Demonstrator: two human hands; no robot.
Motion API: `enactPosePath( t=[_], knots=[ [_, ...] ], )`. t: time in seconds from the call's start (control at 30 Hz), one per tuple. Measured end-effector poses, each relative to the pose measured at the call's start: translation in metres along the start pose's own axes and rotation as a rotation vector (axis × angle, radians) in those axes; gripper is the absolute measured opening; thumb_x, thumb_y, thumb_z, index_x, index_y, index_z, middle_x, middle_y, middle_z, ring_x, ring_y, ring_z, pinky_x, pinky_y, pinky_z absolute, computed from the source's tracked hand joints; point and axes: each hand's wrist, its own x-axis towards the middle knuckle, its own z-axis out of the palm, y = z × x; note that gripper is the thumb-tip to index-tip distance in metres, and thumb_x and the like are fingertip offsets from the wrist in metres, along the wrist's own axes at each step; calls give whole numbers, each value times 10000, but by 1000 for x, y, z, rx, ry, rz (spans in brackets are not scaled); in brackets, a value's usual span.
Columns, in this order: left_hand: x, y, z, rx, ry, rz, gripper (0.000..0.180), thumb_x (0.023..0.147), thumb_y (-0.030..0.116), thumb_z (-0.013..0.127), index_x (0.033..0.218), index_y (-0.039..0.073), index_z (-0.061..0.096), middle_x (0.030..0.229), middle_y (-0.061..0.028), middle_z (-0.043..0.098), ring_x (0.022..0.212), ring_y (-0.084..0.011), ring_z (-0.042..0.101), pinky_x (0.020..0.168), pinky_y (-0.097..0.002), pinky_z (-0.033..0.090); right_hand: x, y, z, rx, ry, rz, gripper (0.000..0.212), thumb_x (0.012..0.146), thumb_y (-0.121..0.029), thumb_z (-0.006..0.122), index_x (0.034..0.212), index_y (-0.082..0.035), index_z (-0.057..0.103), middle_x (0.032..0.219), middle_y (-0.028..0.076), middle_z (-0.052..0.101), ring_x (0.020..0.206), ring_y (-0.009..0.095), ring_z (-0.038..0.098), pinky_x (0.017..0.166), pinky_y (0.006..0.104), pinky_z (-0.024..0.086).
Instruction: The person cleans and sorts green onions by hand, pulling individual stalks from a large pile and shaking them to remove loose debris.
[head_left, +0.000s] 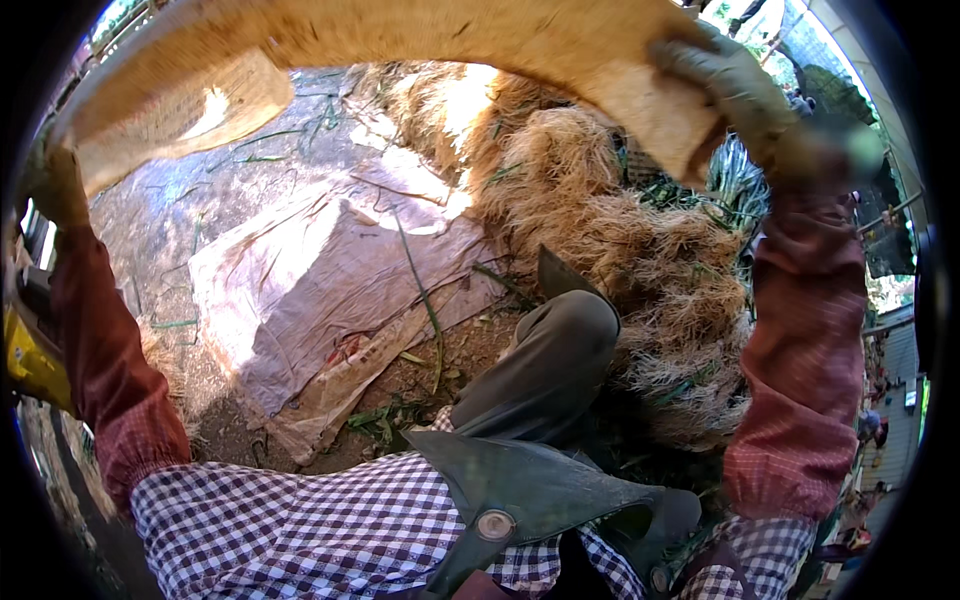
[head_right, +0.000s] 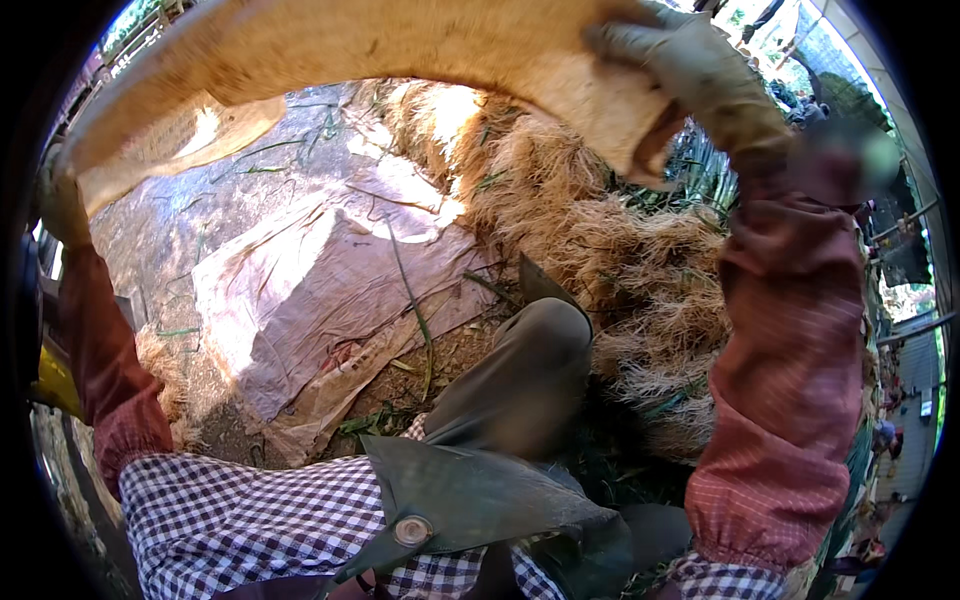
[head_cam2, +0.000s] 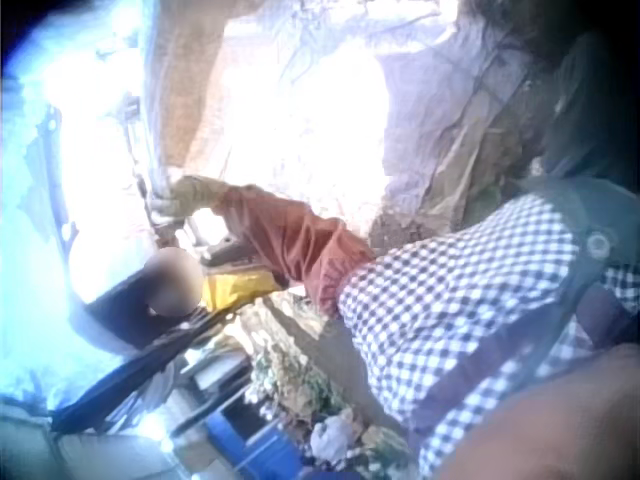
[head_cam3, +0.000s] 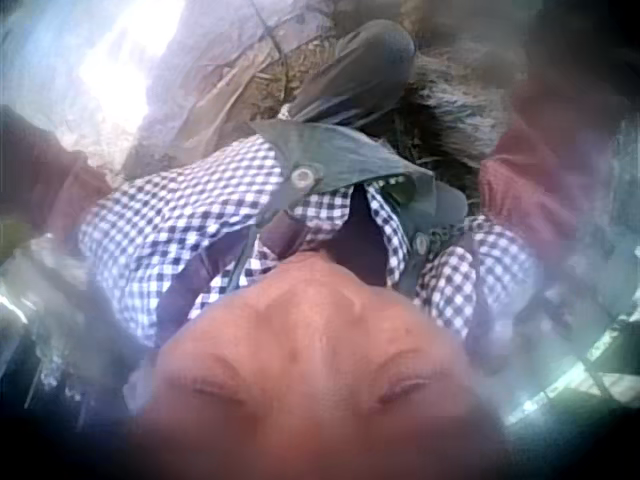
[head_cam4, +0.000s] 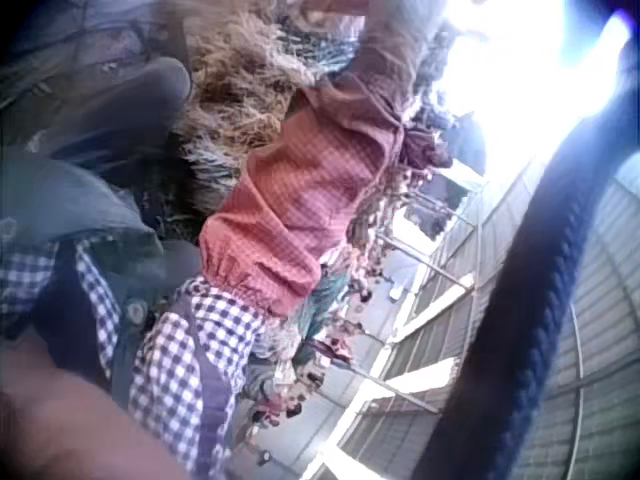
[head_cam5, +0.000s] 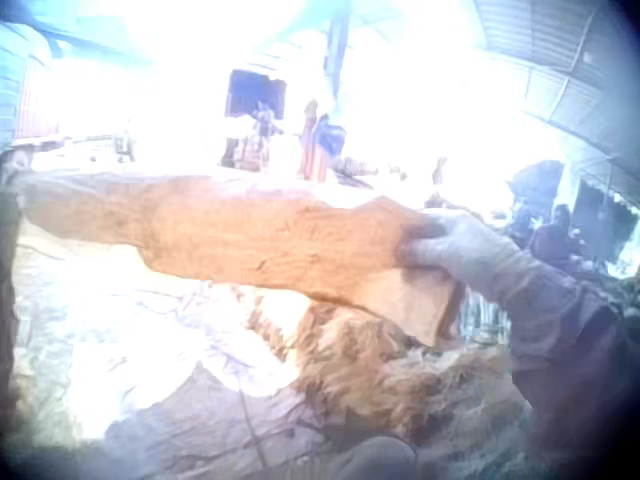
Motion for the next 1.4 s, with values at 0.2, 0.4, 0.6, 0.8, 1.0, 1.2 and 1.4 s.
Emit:
enactPosePath(
  t=[0.2,0.4,0.6,0.8,1.0,1.2,1.4],
  knots=[
    [-246,0,-7,198,-487,-54,226,909,167,484,1051,68,631,1004,-89,655,953,-216,607,879,-317,480,44,127,142,-93,-160,288,768,660,-272,794,1291,-3,449,1219,180,547,1123,287,532,964,388,440],
    [-434,52,-3,459,-1321,10,174,885,136,462,901,124,635,865,-85,636,845,-255,622,753,-407,499,3,160,119,-295,29,219,698,779,-349,684,1323,3,423,1311,220,472,1224,324,454,1023,369,366],
    [-510,53,-6,477,-1947,-318,234,803,214,554,944,70,672,918,-135,662,862,-271,635,774,-384,502,-110,158,43,-79,373,282,436,888,-257,580,1242,-8,517,1210,141,561,1107,216,535,967,340,404],
    [-540,86,36,26,-2129,-482,351,732,271,634,963,9,663,860,-142,665,809,-234,631,743,-347,497,-259,244,-28,-199,757,435,277,891,-117,584,1145,-6,591,1098,79,616,1033,168,554,918,277,425],
    [-406,287,155,-698,-1600,-282,354,752,286,638,933,-18,652,796,-136,663,734,-197,621,678,-316,489,-287,286,-56,-242,1061,361,254,888,-107,581,1126,-20,595,1066,78,634,964,152,589,866,278,462],
    [-215,594,116,-1601,-1396,-204,246,843,186,603,997,-3,630,878,-76,640,808,-130,581,725,-267,478,-248,305,-38,-251,1042,303,252,869,-97,578,1115,-53,607,1029,85,644,919,182,613,819,314,495],
    [-217,761,85,-1413,-1017,351,362,866,301,567,1095,24,610,1125,-126,619,1013,-244,590,869,-343,457,-227,286,-39,-566,1006,117,380,805,-137,627,1169,-58,557,1136,123,579,1058,285,547,916,374,424]
  ],
)
